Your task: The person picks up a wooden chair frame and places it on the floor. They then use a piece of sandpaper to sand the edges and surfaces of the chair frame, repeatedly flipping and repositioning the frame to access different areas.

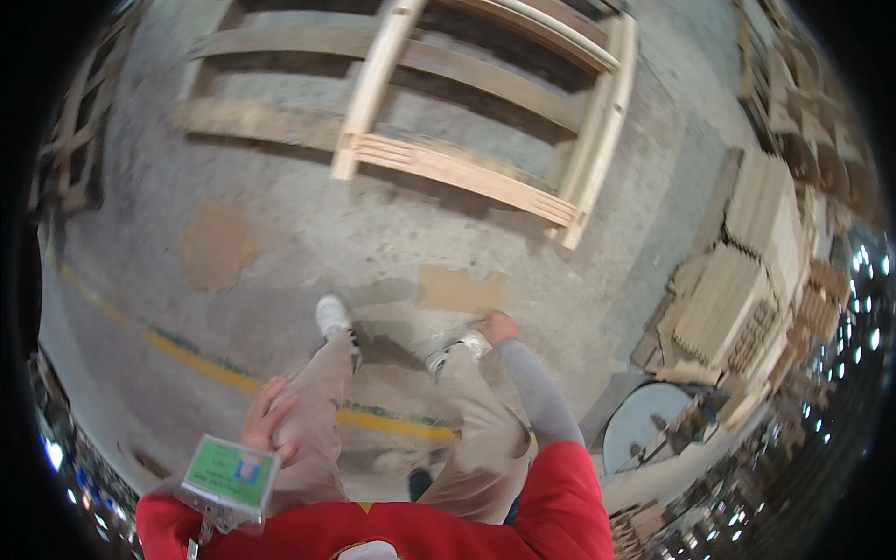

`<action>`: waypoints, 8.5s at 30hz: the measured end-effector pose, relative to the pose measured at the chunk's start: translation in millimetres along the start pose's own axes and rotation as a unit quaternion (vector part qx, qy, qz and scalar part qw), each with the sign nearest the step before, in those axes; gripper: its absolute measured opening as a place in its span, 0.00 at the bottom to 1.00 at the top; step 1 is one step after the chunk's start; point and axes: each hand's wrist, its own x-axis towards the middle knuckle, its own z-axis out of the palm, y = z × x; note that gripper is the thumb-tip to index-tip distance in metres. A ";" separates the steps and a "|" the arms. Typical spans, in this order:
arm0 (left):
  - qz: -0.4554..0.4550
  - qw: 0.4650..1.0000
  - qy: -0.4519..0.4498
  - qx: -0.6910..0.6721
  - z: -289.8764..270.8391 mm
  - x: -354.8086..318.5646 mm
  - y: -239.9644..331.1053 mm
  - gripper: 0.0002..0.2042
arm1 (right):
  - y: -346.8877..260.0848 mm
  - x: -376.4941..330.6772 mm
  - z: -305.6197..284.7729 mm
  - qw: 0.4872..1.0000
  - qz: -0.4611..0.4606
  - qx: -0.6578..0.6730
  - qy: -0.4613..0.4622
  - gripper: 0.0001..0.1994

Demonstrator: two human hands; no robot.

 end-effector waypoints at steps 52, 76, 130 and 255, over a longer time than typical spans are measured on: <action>-0.066 0.633 0.038 -0.770 249.8 450.9 108.8 0.30 | 207.1 100.1 -101.8 0.662 -0.224 0.571 0.431 0.15; -0.041 0.674 0.032 -0.737 248.1 451.7 111.6 0.29 | 137.5 144.9 -100.4 0.652 -0.257 0.630 0.335 0.14; -0.052 0.712 0.029 -0.700 236.9 451.2 104.8 0.27 | 227.7 103.6 -21.7 0.725 0.165 0.398 0.537 0.30; -0.249 0.823 -0.459 -0.223 192.0 -53.5 -333.2 0.16 | -152.8 -31.9 -78.5 0.928 -0.291 0.181 -0.143 0.18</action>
